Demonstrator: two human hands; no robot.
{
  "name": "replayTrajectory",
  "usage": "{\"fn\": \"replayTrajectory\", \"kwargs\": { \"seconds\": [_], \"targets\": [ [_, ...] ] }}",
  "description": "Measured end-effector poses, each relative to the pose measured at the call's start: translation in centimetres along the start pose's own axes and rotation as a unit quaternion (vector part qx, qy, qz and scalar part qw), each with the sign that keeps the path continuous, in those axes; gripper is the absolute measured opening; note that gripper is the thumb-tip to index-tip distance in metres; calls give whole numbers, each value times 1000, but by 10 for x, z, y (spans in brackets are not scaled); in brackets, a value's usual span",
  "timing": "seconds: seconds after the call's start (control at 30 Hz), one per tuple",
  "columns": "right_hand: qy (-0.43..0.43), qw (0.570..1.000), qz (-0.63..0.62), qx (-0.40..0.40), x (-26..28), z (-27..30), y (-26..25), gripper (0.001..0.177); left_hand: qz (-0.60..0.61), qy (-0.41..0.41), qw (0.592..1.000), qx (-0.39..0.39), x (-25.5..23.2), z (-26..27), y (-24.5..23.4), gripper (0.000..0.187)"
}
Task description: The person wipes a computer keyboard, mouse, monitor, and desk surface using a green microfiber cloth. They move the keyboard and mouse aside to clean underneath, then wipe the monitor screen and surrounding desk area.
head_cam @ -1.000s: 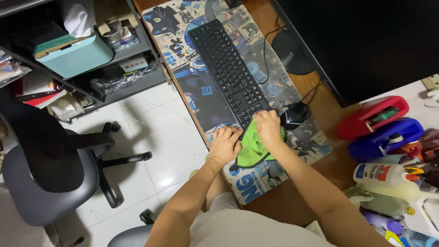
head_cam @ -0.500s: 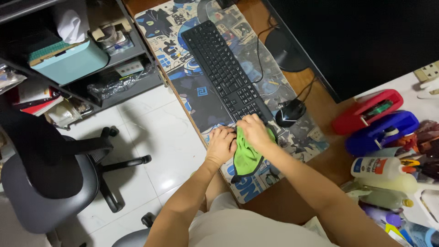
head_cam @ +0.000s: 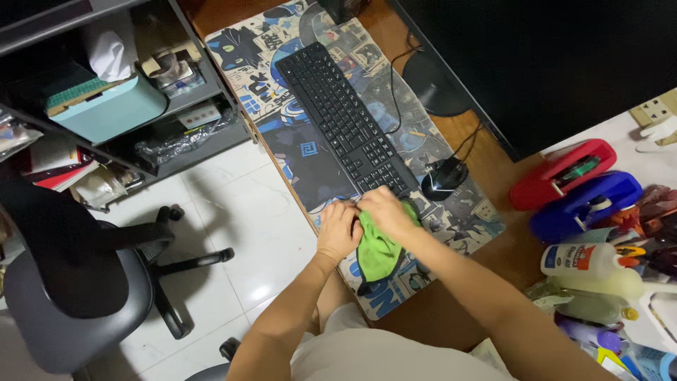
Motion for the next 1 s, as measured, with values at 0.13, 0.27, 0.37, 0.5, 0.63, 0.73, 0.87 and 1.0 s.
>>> {"fn": "replayTrajectory", "kwargs": {
  "seconds": [0.13, 0.27, 0.37, 0.5, 0.63, 0.73, 0.87, 1.0],
  "targets": [
    [33, 995, 52, -84, -63, 2, -36, 25, -61, 22, 998, 9, -7, -3, -4, 49],
    [113, 976, 101, -156, -96, -9, -39, 18, -63, -22, 997, 45, -3, -8, 4, 53],
    [159, 975, 118, -96, -83, -16, -14, 13, -28, -89, 995, 36, 8, -19, 7, 57],
    [53, 983, 163, -69, -44, -2, -12, 41, -64, -70, 995, 8, 11, -43, 14, 69],
    [106, 980, 161, -46, -46, 4, -20, 40, -76, -40, 996, 30, 15, -48, 19, 65],
    [130, 980, 121, -85, -46, 2, -23, 35, -68, -39, 996, 32, 19, -49, 16, 68],
    [86, 994, 44, -51, -29, 21, -19, 32, -49, -33, 997, 46, 20, -49, 11, 75],
    [63, 994, 75, -45, -23, 35, -30, 36, -53, -37, 996, 65, 17, -51, 11, 86]
  ]
}}
Point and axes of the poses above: each hand's wrist, its own z-axis away from the middle knuckle, its own y-axis out of the palm, x = y × z, the point moved 6 cm from there along -z, towards the middle knuckle, and after that the axes turned 5 degrees about x, right-handed, at the moved point
